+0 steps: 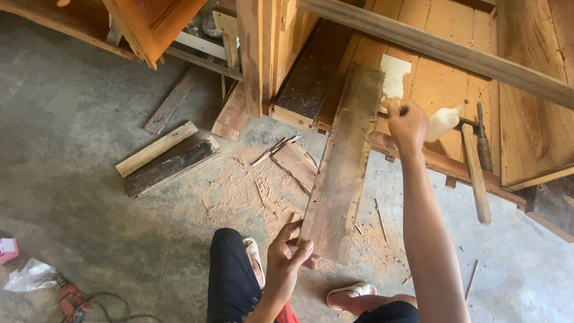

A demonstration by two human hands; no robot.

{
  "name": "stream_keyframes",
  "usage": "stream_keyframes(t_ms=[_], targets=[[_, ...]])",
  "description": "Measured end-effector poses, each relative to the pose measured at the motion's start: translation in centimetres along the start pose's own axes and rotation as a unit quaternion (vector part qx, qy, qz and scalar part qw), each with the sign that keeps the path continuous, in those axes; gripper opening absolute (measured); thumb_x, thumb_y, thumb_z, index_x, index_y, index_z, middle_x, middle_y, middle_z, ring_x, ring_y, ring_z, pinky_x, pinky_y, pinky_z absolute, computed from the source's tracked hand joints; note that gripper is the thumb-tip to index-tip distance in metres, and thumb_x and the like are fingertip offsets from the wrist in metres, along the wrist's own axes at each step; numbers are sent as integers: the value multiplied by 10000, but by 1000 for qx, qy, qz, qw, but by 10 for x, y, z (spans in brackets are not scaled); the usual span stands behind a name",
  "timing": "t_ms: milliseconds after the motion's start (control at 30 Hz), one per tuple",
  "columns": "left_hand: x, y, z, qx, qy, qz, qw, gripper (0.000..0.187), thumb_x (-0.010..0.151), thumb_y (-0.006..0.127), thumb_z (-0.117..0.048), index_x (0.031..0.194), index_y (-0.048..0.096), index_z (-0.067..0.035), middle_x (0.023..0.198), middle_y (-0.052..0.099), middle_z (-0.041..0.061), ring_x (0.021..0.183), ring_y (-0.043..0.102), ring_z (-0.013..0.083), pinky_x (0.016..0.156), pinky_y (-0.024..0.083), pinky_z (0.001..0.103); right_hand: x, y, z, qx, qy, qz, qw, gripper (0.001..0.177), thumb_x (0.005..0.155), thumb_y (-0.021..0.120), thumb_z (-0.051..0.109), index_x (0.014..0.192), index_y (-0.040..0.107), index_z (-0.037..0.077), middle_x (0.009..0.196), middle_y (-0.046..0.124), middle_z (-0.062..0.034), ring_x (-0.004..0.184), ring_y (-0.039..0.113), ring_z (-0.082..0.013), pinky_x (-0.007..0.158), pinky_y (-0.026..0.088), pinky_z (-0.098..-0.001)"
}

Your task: The person applies glue to a wooden plank and then positions it onto the interior base of a large wooden furniture cabinet.

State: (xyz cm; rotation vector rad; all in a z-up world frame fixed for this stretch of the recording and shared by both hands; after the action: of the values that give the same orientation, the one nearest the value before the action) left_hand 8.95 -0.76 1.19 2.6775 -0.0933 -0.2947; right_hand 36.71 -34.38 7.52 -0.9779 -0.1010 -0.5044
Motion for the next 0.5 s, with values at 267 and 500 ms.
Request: stream_keyframes(t_ms=[267, 500], targets=[[-5, 31, 5, 20, -19, 35, 999, 405, 887, 722, -209, 1221, 567, -42, 727, 650, 82, 535, 702, 222, 522, 582, 279, -174, -53, 20, 338, 204, 37, 918, 395, 1065, 524, 416, 1207, 475, 50, 868, 737, -109, 563, 625, -158, 441, 408, -253], [23, 27, -9, 335, -93, 79, 934, 1056, 789, 569, -681, 1603, 271, -77, 846, 708, 44, 905, 737, 167, 1013, 514, 375, -295, -2, -8, 324, 209, 262, 885, 732, 936, 501, 288, 1579, 293, 9, 1666, 327, -161, 1564, 285, -289, 1284, 188, -444]])
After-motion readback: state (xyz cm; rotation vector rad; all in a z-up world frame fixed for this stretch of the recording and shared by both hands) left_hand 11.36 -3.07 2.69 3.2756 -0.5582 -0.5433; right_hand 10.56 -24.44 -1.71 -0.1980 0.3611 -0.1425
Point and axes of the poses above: each hand's wrist, its own x-axis towards the middle knuckle, its own y-axis out of the palm, z = x × y, the point moved 9 cm from there along x, towards the middle knuckle
